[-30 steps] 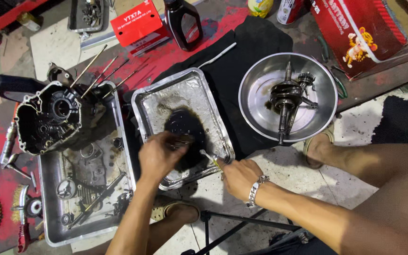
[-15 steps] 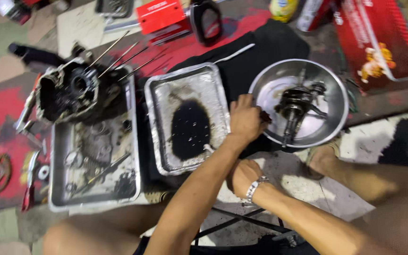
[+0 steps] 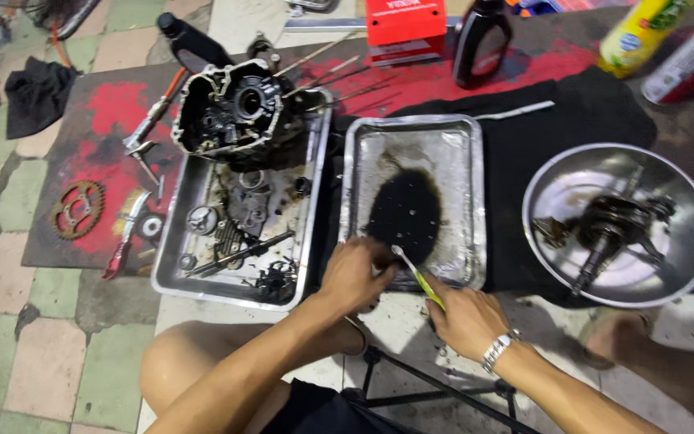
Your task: The person scrubs small engine components with a toothbrush in a tray of dark liquid, then places the cleaned parts into a second tray. The person repeats this process for several small metal parts.
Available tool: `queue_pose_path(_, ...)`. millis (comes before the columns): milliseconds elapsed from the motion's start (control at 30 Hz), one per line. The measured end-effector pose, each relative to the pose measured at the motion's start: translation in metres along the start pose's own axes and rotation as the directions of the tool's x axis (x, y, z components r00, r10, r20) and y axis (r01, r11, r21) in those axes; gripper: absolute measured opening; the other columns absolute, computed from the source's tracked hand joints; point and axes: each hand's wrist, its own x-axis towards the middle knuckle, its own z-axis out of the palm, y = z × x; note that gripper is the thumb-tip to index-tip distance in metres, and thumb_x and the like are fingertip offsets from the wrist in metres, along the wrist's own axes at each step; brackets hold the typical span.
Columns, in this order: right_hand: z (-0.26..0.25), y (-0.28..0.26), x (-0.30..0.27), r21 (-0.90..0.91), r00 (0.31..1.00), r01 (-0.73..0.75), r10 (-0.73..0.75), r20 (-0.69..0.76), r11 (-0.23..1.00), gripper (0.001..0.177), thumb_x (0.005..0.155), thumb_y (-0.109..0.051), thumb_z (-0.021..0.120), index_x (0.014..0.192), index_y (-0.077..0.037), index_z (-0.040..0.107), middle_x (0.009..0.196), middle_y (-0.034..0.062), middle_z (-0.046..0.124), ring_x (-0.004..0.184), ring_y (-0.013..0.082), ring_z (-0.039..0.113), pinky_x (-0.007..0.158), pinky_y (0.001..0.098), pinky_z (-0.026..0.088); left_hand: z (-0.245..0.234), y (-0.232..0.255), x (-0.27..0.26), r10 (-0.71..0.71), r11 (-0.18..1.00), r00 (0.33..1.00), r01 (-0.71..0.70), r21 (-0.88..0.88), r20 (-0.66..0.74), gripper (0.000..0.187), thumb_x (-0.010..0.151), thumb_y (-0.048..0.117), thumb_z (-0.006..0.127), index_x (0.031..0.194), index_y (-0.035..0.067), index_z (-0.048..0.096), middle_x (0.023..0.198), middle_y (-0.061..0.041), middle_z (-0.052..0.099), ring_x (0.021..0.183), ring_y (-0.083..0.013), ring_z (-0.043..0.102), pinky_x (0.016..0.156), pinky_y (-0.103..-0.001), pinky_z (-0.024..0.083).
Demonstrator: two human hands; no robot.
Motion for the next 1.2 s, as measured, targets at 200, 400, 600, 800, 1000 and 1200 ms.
queue_pose_path(200, 0.007, -0.006, 0.01, -0.009, 0.999, -0.036, 0.036, 0.028, 0.999, 0.057, 0.094, -0.035, 0.055, 0.15, -0.029, 0.046, 0.055, 0.0164, 0.066, 0.053, 0.0355, 0.067, 0.066, 0.0478, 0.057, -0.037, -0.037, -0.031, -0.334, 0.94, 0.938, 0.338, -0.034, 0.087, 0.021, 0.081, 0.024, 0.073, 0.097, 0.011, 0.078, 0.1, -0.011, 0.077, 0.097, -0.0313, 0.072, 0.089, -0.043, 0.056)
queue_pose_path(400, 0.022, 0.007, 0.022, -0.01, 0.997, -0.065, 0.066, 0.035, 0.998, 0.058, 0.093, -0.037, 0.055, 0.149, -0.029, 0.046, 0.052, 0.0135, 0.066, 0.05, 0.0313, 0.068, 0.065, 0.0451, 0.059, -0.028, -0.051, -0.007, -0.335, 0.942, 0.94, 0.334, -0.016, -0.068, 0.023, 0.08, 0.025, 0.076, 0.097, 0.009, 0.077, 0.102, -0.014, 0.075, 0.098, -0.0338, 0.07, 0.087, -0.046, 0.055)
queue_pose_path(600, 0.025, 0.007, 0.024, 0.001, 0.995, -0.091, 0.091, 0.047, 0.996, 0.057, 0.093, -0.037, 0.056, 0.149, -0.03, 0.048, 0.053, 0.0168, 0.067, 0.055, 0.0332, 0.071, 0.073, 0.0457, 0.06, -0.013, -0.052, 0.006, -0.296, 0.955, 0.95, 0.297, -0.007, -0.096, 0.022, 0.081, 0.025, 0.075, 0.095, 0.009, 0.078, 0.099, -0.016, 0.075, 0.097, -0.0352, 0.07, 0.086, -0.047, 0.055)
queue_pose_path(800, 0.023, 0.007, 0.024, -0.017, 0.992, -0.105, 0.106, 0.074, 0.994, 0.058, 0.093, -0.037, 0.055, 0.15, -0.03, 0.046, 0.061, 0.0176, 0.07, 0.064, 0.0343, 0.074, 0.079, 0.0453, 0.06, -0.001, -0.104, 0.019, -0.55, 0.809, 0.774, 0.4, -0.43, -0.313, 0.02, 0.086, 0.026, 0.071, 0.097, 0.011, 0.08, 0.091, -0.012, 0.079, 0.082, -0.0269, 0.078, 0.078, -0.037, 0.06)
queue_pose_path(1000, 0.031, 0.012, 0.024, 0.051, 0.999, 0.008, -0.006, -0.043, 0.999, 0.052, 0.091, -0.037, 0.058, 0.143, -0.028, 0.054, 0.069, 0.0172, 0.073, 0.071, 0.0373, 0.073, 0.076, 0.0499, 0.058, -0.017, -0.169, 0.053, -0.76, 0.649, 0.508, 0.631, -0.426, -0.406, 0.029, 0.079, 0.029, 0.081, 0.1, 0.009, 0.08, 0.093, -0.017, 0.078, 0.088, -0.0333, 0.075, 0.082, -0.043, 0.057)
queue_pose_path(1200, 0.023, 0.013, 0.025, 0.014, 0.994, -0.089, 0.088, 0.06, 0.996, 0.055, 0.094, -0.037, 0.055, 0.149, -0.03, 0.047, 0.064, 0.0169, 0.07, 0.062, 0.035, 0.071, 0.073, 0.0479, 0.059, -0.007, -0.183, 0.074, -0.792, 0.605, 0.506, 0.724, -0.331, -0.341, 0.039, 0.074, 0.037, 0.087, 0.098, 0.006, 0.081, 0.094, -0.019, 0.075, 0.09, -0.0369, 0.073, 0.083, -0.046, 0.056)
